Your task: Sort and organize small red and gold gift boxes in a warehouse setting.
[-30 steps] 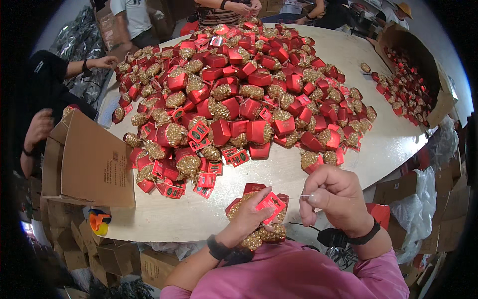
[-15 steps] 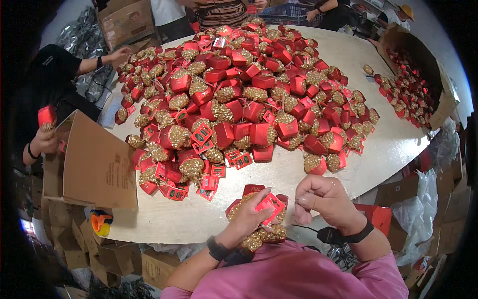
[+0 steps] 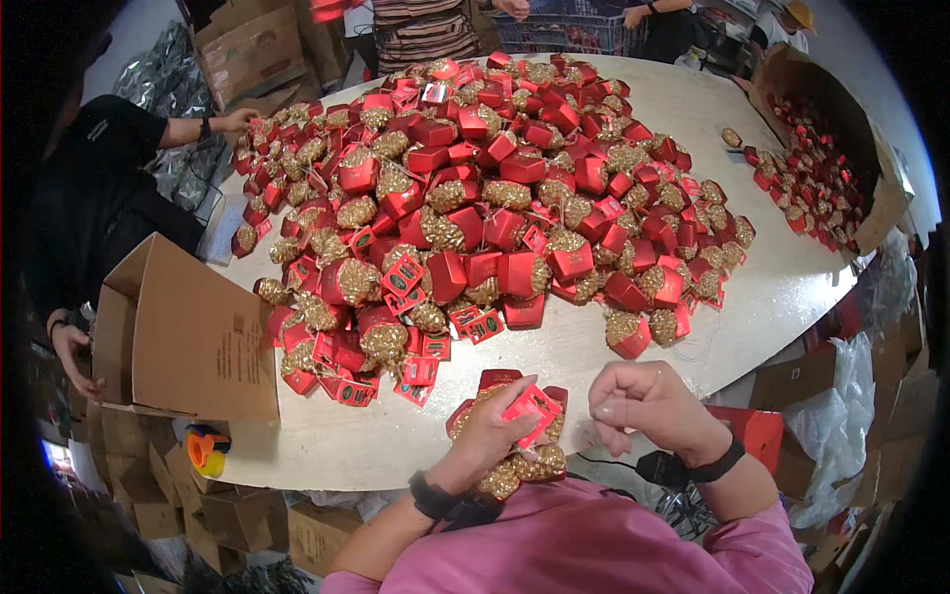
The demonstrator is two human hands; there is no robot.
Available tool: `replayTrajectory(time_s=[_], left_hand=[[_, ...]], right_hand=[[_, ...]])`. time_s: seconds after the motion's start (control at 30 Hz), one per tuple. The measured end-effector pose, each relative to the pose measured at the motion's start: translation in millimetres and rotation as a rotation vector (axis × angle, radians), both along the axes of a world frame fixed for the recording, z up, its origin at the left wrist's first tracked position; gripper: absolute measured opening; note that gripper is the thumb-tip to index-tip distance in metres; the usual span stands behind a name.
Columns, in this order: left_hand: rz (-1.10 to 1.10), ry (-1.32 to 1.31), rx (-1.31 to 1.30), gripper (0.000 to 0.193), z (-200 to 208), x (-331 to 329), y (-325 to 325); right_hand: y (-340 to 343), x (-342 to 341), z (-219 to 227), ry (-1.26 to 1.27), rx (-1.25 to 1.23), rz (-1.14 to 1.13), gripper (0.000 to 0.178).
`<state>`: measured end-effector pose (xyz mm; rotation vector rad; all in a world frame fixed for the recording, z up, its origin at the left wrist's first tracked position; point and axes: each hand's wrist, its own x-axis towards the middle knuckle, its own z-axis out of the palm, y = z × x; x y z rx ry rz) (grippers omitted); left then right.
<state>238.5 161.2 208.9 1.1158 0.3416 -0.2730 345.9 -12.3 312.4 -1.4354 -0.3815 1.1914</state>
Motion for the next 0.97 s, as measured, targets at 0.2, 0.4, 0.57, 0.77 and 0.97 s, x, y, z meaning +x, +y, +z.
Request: replayTrajectory(time_s=[0.2, 0.4, 0.57, 0.77, 0.97], left_hand=[[-0.050, 0.001, 0.019, 0.049, -2, 1, 0], [-0.089, -0.050, -0.016, 0.047, -11, 4, 2], [-0.111, -0.063, -0.083, 0.042, -2, 6, 5], [-0.117, -0.019, -0.182, 0.031, -14, 4, 6], [-0.093, 0.014, -0.258, 0.044, -6, 5, 13]], right_hand=[[12, 3, -15, -0.033, 0.237, -0.111, 0.009], [27, 7, -20, -0.036, 0.290, -0.133, 0.009], [30, 7, -15, 0.007, 0.224, -0.098, 0.010], [25, -1, -40, 0.070, 0.195, -0.058, 0.011], [22, 3, -57, 0.159, 0.226, -0.095, 0.014]])
